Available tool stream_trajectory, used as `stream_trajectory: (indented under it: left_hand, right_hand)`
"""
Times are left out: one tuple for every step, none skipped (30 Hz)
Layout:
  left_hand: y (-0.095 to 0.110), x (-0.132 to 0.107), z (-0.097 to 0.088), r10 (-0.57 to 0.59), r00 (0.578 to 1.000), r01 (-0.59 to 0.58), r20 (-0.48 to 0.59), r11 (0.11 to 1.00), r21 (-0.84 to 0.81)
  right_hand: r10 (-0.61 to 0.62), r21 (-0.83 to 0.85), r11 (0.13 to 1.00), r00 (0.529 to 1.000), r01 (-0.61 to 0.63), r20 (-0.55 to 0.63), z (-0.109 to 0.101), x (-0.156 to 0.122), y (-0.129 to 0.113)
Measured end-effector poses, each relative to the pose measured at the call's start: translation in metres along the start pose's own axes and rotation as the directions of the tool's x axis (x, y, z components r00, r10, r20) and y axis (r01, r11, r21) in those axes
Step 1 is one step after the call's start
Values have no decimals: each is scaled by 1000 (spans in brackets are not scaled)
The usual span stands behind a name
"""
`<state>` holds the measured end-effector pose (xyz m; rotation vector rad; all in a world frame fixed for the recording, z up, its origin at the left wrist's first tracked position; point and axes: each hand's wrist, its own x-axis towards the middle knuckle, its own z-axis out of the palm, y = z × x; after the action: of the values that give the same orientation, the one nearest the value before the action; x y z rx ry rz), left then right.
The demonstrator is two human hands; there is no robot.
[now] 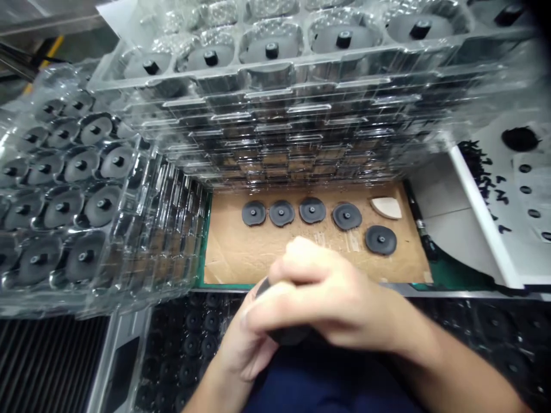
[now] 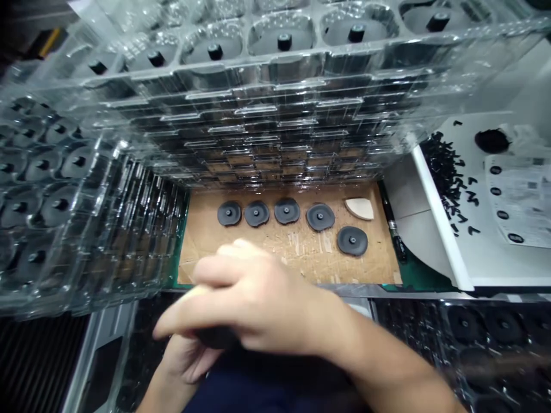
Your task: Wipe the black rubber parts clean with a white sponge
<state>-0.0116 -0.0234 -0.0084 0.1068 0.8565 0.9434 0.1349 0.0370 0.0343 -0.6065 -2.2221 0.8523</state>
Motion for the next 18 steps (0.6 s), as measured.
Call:
stream_trajectory:
  left_hand:
    - [2,-2,0,-2,1000,2,28,1000,1]
    - [4,-3,-1,-9,998,10,69,1000,-14]
    - [6,-4,-2,-20,994,24,110,999,-38]
    - [8,-5,-4,-32,989,42,142,997,-62]
    - [9,-5,-5,-49,984,64,171,994,-84]
    - [9,-5,-6,-64,980,84,190,991,-101]
    - [10,-4,-7,-77,976,102,203,989,-111]
    - [10,-3,-8,-86,972,115,220,986,-121]
    - [10,-2,-9,-95,967,128,238,983,-130]
    - [10,-1,-10,-102,962,140,254,981,-137]
    - [11,-1,-10,-108,959,148,263,979,-138]
    - [11,0,-9,-113,957,153,267,979,-133]
    - [12,0,-8,-117,957,155,267,980,-124]
    - [12,-1,-7,-119,958,153,262,982,-114]
    - [11,-1,-5,-119,958,150,260,983,-106]
    - [11,-2,-3,-114,958,146,264,984,-103]
    - [9,-3,-2,-109,958,139,265,985,-97]
    - [8,-3,0,-99,963,123,249,989,-81]
  right_hand:
    - [51,9,999,999,-51,-6,-2,-1,5]
    - [139,-9,990,989,-139,-52,-3,-5,10]
    - [239,-25,969,963,-244,-122,-2,-11,15]
    - [338,-14,938,920,-348,-199,1,-20,20]
    - [441,24,892,861,-450,-253,6,-32,25]
    - [543,68,834,795,-547,-270,14,-45,30]
    - [632,98,770,731,-631,-256,24,-58,35]
    - [699,109,710,680,-695,-219,35,-72,40]
    - [735,103,675,655,-730,-176,45,-85,44]
    - [753,95,657,645,-748,-132,54,-95,48]
    - [756,89,655,647,-751,-99,60,-104,50]
    - [754,89,657,652,-749,-82,62,-108,51]
    - [756,91,655,650,-750,-79,60,-110,50]
    - [762,94,648,642,-756,-86,54,-107,47]
    - [764,99,644,634,-758,-118,45,-101,41]
    - [751,103,657,637,-747,-177,34,-91,33]
    - [712,94,694,661,-714,-236,23,-80,24]
    - [629,69,764,715,-642,-305,13,-67,14]
